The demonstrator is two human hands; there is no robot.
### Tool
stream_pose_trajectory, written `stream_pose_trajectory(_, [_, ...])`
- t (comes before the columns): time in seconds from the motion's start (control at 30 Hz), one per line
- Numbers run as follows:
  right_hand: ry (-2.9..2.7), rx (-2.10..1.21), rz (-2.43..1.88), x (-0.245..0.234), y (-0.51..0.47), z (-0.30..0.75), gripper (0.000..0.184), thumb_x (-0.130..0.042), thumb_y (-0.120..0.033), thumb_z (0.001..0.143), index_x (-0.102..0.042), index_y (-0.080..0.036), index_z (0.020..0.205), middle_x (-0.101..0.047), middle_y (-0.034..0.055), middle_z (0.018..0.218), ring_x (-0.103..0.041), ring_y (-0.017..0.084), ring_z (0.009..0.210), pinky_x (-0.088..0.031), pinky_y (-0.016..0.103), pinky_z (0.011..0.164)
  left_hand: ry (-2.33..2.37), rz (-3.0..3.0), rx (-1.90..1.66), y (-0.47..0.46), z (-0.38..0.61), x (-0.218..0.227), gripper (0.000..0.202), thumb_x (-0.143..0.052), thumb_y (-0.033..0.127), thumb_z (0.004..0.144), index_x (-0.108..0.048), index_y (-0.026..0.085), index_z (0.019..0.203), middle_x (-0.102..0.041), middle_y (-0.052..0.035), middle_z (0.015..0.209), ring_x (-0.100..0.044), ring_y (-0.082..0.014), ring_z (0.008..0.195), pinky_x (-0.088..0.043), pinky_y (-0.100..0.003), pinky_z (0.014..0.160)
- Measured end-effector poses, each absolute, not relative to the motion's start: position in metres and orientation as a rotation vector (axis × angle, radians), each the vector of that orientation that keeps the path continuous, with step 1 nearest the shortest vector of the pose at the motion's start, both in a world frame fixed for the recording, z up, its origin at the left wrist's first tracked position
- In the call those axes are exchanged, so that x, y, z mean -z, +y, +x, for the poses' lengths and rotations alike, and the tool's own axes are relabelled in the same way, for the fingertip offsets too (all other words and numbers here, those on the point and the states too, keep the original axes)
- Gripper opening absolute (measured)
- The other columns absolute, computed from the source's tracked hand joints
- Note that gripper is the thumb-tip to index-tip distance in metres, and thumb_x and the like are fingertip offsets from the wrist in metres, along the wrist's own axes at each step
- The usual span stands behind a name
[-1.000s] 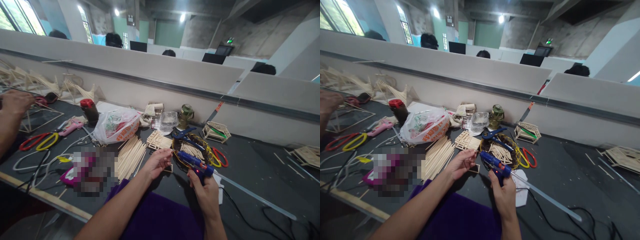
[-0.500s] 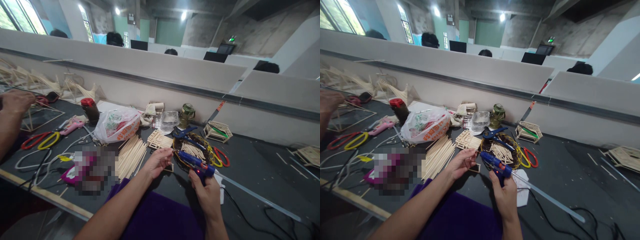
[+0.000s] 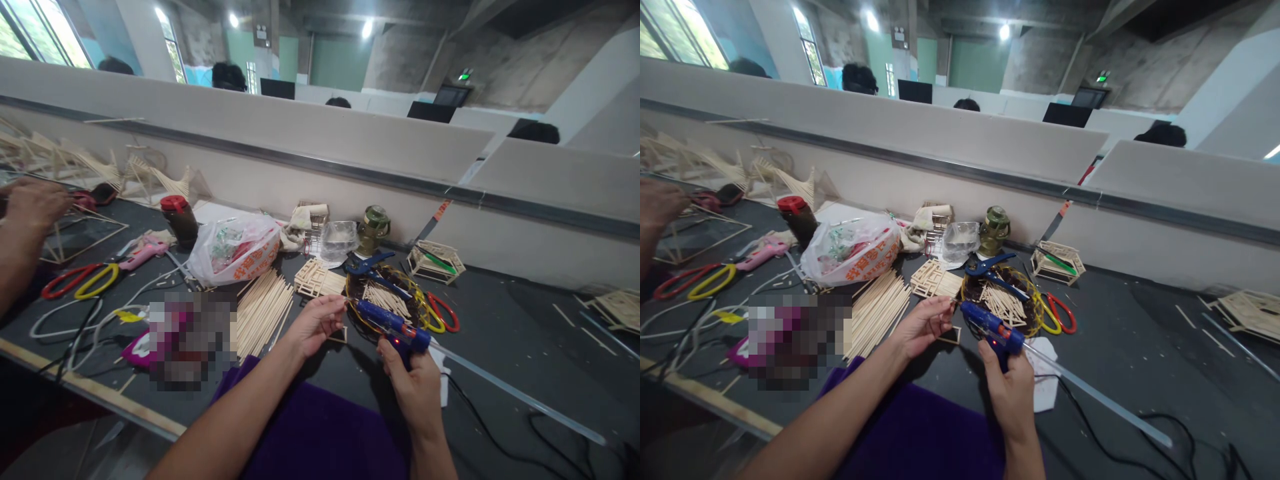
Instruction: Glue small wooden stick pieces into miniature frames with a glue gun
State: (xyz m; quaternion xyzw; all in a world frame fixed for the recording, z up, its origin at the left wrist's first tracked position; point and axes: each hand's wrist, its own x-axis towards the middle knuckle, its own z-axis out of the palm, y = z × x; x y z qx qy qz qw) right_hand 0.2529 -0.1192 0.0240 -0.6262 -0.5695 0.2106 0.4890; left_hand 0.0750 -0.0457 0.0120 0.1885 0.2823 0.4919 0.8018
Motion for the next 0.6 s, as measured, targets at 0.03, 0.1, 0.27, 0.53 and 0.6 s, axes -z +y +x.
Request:
stream_pose_trajectory(0.03, [-1.384, -0.517, -1.525, -0.0239, -0.1192, 0.2529, 0.035, -0.062, -0.050, 0.078, -0.069, -0.016, 0.083, -0.063, 0.0028, 0.059, -0.059, 0.020, 0.061, -0.046, 0.028, 0.055, 0.606, 0.401, -1.056, -0.0457, 0.0752, -0.0122, 0.019, -0.079, 0.016, 0.067, -0.068, 0.011, 0.081, -0.064, 0.0006, 0.068, -0.053, -0.0044, 0.053, -0.046, -0.018, 0.053])
stream_pose_trajectory(0.1, [-1.384, -0.529, -1.528, -0.0237, -0.1194, 0.2530, 0.035, -0.061, -0.049, 0.079, -0.069, -0.016, 0.084, -0.063, 0.0027, 0.059, -0.059, 0.020, 0.061, -0.046, 0.028, 0.055, 0.615, 0.395, -1.059, -0.0458, 0.0754, -0.0127, 0.019, -0.079, 0.016, 0.067, -0.068, 0.011, 0.081, -0.064, 0.0004, 0.068, -0.053, -0.0046, 0.053, -0.046, -0.018, 0.053])
stream_pose_trajectory(0.27, [-1.379, -0.555, -1.548, -0.0242, -0.1199, 0.2526, 0.038, -0.060, -0.050, 0.079, -0.069, -0.014, 0.086, -0.064, 0.0042, 0.063, -0.059, 0.020, 0.063, -0.045, 0.028, 0.056, 0.619, 0.389, -1.059, -0.0456, 0.0754, -0.0145, 0.019, -0.079, 0.016, 0.067, -0.067, 0.011, 0.081, -0.064, 0.0004, 0.069, -0.054, -0.0044, 0.053, -0.046, -0.017, 0.052])
stream_pose_trajectory(0.53, [-1.390, -0.559, -1.559, -0.0223, -0.1205, 0.2532, 0.039, -0.061, -0.051, 0.079, -0.068, -0.014, 0.088, -0.067, 0.0064, 0.072, -0.060, 0.021, 0.067, -0.045, 0.029, 0.059, 0.631, 0.383, -1.062, -0.0459, 0.0742, -0.0173, 0.023, -0.082, 0.017, 0.064, -0.067, 0.011, 0.081, -0.065, 0.0001, 0.069, -0.055, -0.0048, 0.054, -0.047, -0.017, 0.053])
stream_pose_trajectory(0.6, [-1.391, -0.563, -1.559, -0.0218, -0.1207, 0.2536, 0.039, -0.060, -0.051, 0.080, -0.069, -0.014, 0.088, -0.066, 0.0059, 0.070, -0.060, 0.021, 0.066, -0.045, 0.030, 0.059, 0.635, 0.381, -1.066, -0.0461, 0.0740, -0.0180, 0.023, -0.082, 0.017, 0.063, -0.068, 0.011, 0.081, -0.065, 0.0000, 0.069, -0.055, -0.0050, 0.054, -0.047, -0.017, 0.053])
